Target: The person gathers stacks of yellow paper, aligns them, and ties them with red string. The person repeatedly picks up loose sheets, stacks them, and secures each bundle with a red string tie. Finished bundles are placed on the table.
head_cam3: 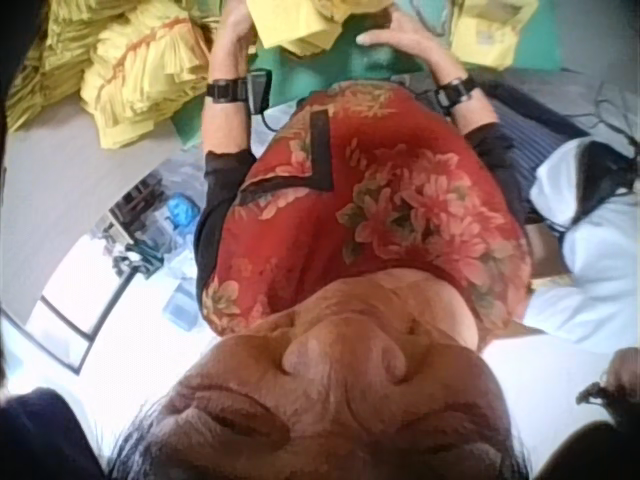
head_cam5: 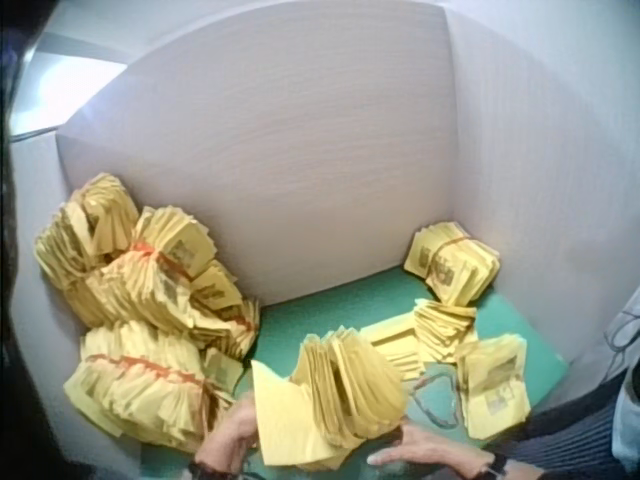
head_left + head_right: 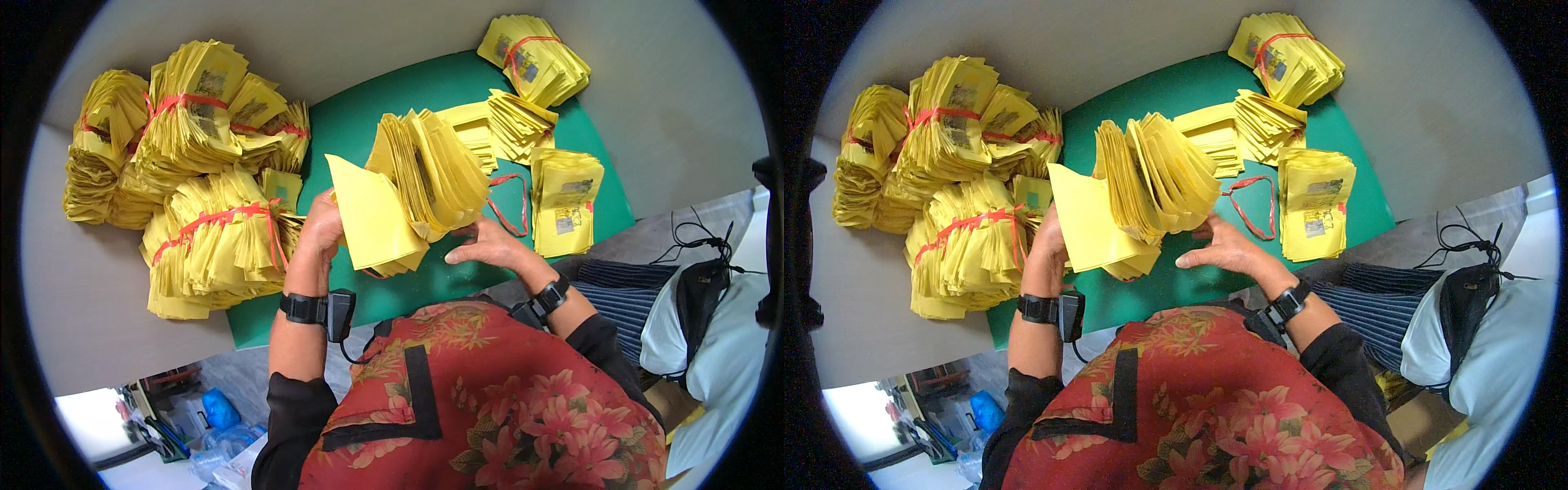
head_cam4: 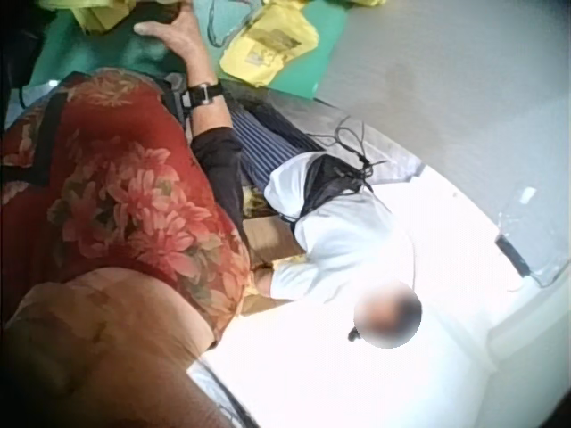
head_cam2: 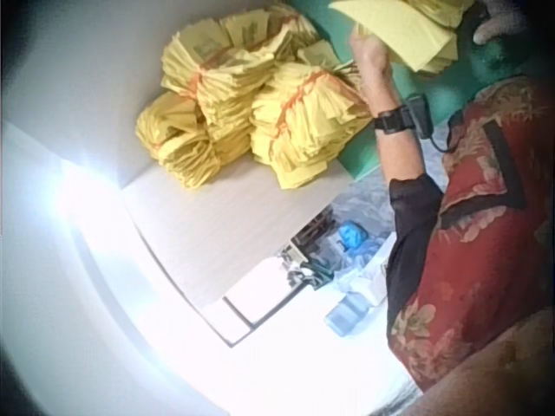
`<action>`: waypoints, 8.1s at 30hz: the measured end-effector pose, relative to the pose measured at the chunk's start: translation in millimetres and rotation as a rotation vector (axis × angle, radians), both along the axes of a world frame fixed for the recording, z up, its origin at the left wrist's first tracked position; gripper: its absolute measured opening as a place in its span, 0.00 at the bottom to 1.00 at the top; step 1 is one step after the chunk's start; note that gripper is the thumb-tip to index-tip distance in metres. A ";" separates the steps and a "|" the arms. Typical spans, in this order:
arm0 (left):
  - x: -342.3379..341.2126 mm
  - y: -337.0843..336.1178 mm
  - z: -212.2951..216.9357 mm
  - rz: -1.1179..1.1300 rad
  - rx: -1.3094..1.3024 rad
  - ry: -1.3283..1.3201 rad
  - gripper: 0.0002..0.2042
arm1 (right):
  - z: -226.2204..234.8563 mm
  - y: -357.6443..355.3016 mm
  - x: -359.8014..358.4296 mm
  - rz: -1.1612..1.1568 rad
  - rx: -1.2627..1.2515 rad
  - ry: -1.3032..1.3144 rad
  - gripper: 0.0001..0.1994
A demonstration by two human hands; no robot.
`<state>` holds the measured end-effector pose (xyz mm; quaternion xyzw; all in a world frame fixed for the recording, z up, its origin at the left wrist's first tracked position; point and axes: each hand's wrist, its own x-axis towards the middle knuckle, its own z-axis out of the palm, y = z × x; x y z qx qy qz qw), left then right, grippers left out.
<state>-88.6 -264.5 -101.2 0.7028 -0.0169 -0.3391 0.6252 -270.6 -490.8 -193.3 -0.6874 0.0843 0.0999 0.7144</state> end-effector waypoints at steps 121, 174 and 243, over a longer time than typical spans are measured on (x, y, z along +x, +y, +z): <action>25.9 23.4 -143.8 -0.027 0.817 -0.758 0.08 | -10.4 -18.5 -101.7 -0.609 0.983 0.124 0.20; -71.9 5.3 -48.5 -0.287 -0.784 0.748 0.33 | 102.3 0.5 -13.9 0.065 -1.073 -1.102 0.16; -107.4 -23.4 -148.8 0.136 -0.419 -0.002 0.47 | -49.8 -22.5 22.6 -0.236 0.290 0.397 0.34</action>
